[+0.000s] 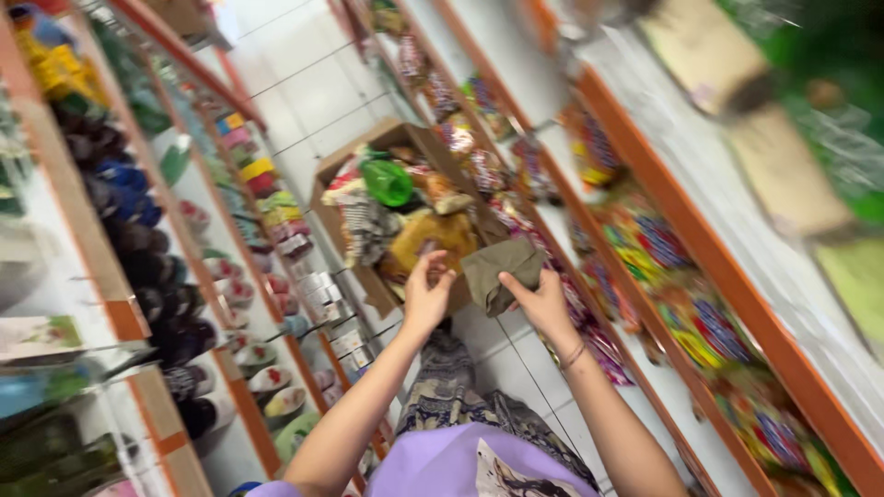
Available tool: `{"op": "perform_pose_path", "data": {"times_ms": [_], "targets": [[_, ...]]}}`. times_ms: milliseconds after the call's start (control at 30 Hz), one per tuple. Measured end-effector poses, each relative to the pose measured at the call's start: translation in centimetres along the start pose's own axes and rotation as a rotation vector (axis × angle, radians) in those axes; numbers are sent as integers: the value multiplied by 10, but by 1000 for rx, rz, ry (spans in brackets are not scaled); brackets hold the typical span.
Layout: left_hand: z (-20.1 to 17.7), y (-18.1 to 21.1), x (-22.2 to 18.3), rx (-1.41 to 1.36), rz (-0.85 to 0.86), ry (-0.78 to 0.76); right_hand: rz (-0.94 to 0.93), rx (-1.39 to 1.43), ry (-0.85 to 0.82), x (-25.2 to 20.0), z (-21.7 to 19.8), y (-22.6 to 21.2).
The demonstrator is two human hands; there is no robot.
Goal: The person wipes the front edge of a refrigerated display shelf with a checkered cloth. They then pick up a green spray bottle and a package of croissants from a cardboard box on the floor, wipe the package, and place it on the shelf.
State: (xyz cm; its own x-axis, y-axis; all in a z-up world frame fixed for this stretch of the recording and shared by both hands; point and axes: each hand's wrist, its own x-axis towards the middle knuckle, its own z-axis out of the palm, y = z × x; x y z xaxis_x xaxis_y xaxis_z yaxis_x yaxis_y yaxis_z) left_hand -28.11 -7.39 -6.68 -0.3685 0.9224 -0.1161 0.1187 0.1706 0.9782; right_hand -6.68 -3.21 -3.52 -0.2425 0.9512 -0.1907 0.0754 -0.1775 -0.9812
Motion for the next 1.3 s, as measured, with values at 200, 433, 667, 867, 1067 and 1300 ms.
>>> {"op": "perform_pose_path", "data": {"times_ms": [200,433,667,867,1067,1300], "targets": [[-103,-54,94,451,-145,302,19,-206,-82,116,85,30],[-136,-97,160,476,-431,317,235,-362,-53,198,156,75],[-141,-113,194,285,-661,389,169,-510,-104,223,184,88],[-145,-118,196,357,-806,168,111,-475,96,223,200,76],[-143,-158,182,-394,-352,321,131,-753,158,227,204,73],[-162,-142,173,-714,-400,239,133,-863,193,223,202,91]]}}
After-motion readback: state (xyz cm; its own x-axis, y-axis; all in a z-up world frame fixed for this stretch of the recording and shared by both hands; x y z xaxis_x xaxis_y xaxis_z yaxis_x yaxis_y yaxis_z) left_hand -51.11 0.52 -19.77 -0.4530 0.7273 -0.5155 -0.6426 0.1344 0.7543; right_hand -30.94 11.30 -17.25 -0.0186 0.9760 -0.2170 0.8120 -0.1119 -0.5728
